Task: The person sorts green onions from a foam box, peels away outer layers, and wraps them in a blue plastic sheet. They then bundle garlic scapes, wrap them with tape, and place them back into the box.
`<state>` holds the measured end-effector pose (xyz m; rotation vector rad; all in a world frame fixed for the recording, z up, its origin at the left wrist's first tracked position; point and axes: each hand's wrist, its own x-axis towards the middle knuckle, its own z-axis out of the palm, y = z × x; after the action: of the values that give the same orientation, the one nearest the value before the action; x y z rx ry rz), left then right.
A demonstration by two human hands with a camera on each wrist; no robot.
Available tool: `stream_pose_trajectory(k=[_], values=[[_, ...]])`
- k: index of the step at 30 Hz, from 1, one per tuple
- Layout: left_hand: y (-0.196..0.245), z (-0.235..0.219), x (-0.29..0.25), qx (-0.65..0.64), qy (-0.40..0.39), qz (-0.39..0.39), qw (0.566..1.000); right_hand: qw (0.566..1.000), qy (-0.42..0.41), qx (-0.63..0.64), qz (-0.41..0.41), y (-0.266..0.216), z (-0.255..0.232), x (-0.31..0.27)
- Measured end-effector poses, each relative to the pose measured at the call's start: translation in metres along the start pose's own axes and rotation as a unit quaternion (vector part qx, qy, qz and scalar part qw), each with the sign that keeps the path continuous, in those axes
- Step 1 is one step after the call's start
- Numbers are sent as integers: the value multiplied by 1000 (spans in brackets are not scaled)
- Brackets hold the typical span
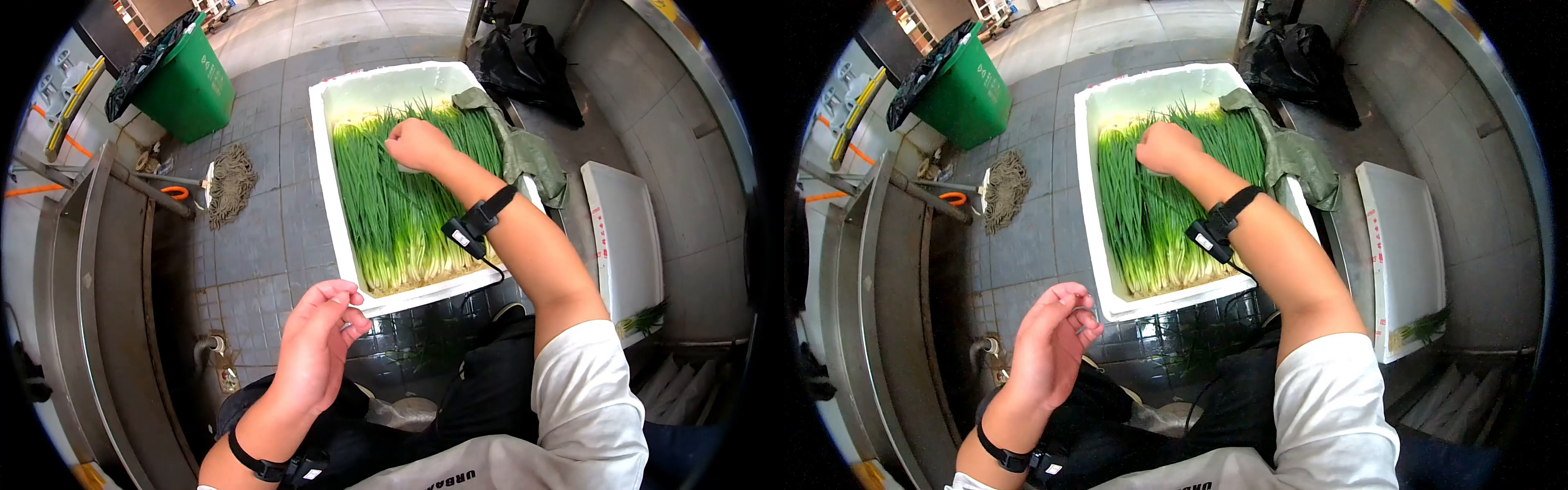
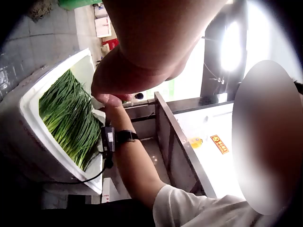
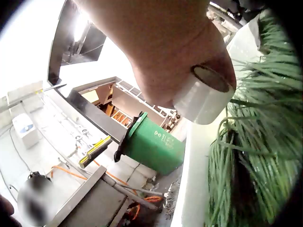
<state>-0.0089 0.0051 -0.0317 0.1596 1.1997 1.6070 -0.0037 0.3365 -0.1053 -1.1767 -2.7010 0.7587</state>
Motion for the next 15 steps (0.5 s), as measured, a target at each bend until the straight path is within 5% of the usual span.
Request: stream_pose_trajectory(k=[7, 10, 15], values=[[-1, -1, -4, 23, -3, 3, 1000, 992, -22, 125, -8, -16, 37, 35], [0, -1, -6, 28, -1, 3, 1000, 960, -193, 187, 82, -13, 51, 44], [2, -3, -5, 23, -4, 3, 1000, 953, -246, 146, 98, -17, 62, 43]])
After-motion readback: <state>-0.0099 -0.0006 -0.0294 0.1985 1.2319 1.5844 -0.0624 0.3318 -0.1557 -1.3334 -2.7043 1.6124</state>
